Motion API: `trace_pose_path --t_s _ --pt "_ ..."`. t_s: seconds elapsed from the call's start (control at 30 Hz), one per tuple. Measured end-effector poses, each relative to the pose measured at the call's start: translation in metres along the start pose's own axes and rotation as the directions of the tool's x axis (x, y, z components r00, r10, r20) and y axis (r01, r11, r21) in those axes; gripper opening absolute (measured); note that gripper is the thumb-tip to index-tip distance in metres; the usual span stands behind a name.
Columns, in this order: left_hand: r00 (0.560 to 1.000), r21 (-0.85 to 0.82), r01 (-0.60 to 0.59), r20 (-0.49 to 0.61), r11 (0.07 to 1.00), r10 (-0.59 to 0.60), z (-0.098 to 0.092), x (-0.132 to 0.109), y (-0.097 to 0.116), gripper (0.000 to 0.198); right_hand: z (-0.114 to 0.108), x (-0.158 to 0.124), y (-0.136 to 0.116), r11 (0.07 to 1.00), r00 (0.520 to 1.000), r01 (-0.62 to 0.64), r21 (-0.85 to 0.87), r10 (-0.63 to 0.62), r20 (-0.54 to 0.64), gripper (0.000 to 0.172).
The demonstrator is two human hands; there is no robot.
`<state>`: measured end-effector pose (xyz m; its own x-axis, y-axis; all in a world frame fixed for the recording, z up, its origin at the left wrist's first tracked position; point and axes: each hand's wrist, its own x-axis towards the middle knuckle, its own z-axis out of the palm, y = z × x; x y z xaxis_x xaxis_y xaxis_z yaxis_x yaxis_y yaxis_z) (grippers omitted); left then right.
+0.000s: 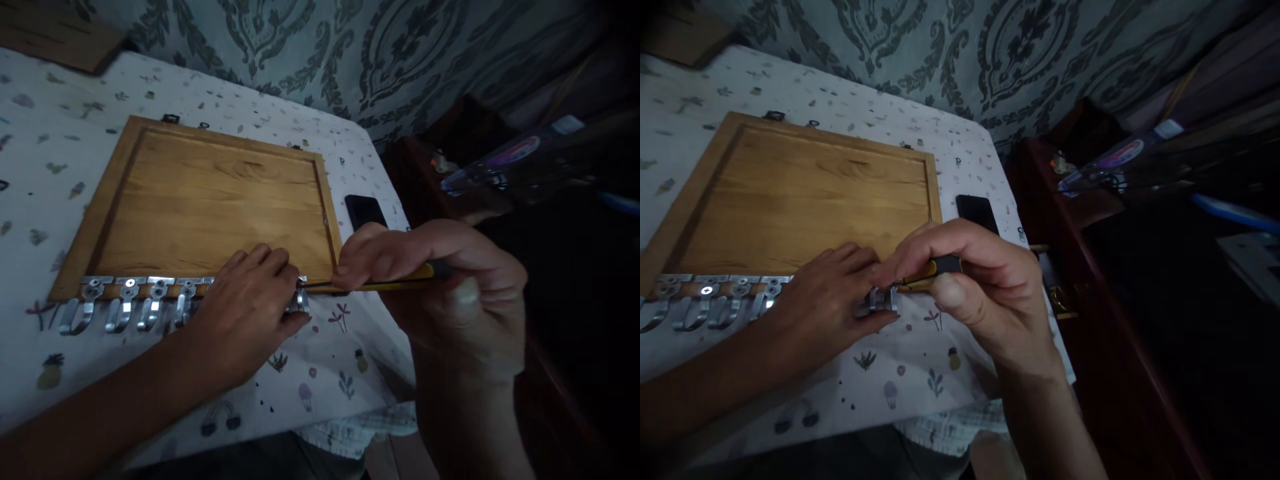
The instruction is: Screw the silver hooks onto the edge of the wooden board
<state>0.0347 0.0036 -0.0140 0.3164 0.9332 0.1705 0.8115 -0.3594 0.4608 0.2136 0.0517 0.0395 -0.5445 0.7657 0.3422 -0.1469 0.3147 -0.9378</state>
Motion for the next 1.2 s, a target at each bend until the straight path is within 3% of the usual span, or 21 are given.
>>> trace_pose_path --t_s 0.37,0.6,0.8,0.93,1.1,1.2 --pt "0.999 0.018 -0.004 0.052 1.000 0.003 -0.003 0.000 0.000 0.025 0.018 -0.005 0.008 0.991 0.967 0.104 -0.079 -0.119 -0.227 0.013" --pt "0.988 0.070 0.039 0.143 0.997 -0.048 -0.012 0.003 0.005 0.027 0.013 -0.004 0.002 0.957 0.979 0.063 -0.282 -0.113 -0.167 0.024" --pt "0.988 0.053 0.073 0.136 0.996 -0.079 -0.015 0.004 0.010 0.025 0.012 0.000 0.001 0.961 0.981 0.098 -0.257 -0.137 -0.138 0.023" --pt "0.983 0.020 0.085 0.162 0.996 -0.088 -0.026 0.003 0.009 0.029 0.010 0.002 0.000 0.960 0.983 0.118 -0.254 -0.149 -0.105 0.020" --pt "0.994 -0.150 0.054 -0.089 0.987 -0.068 -0.058 0.007 0.014 0.032 0.007 0.004 0.001 0.934 0.966 0.200 -0.296 -0.239 -0.102 0.019" --pt "0.992 -0.309 0.019 -0.110 0.951 -0.056 -0.070 0.013 0.027 0.026 0.006 0.005 0.003 0.931 0.957 0.214 -0.296 -0.260 -0.126 0.018"
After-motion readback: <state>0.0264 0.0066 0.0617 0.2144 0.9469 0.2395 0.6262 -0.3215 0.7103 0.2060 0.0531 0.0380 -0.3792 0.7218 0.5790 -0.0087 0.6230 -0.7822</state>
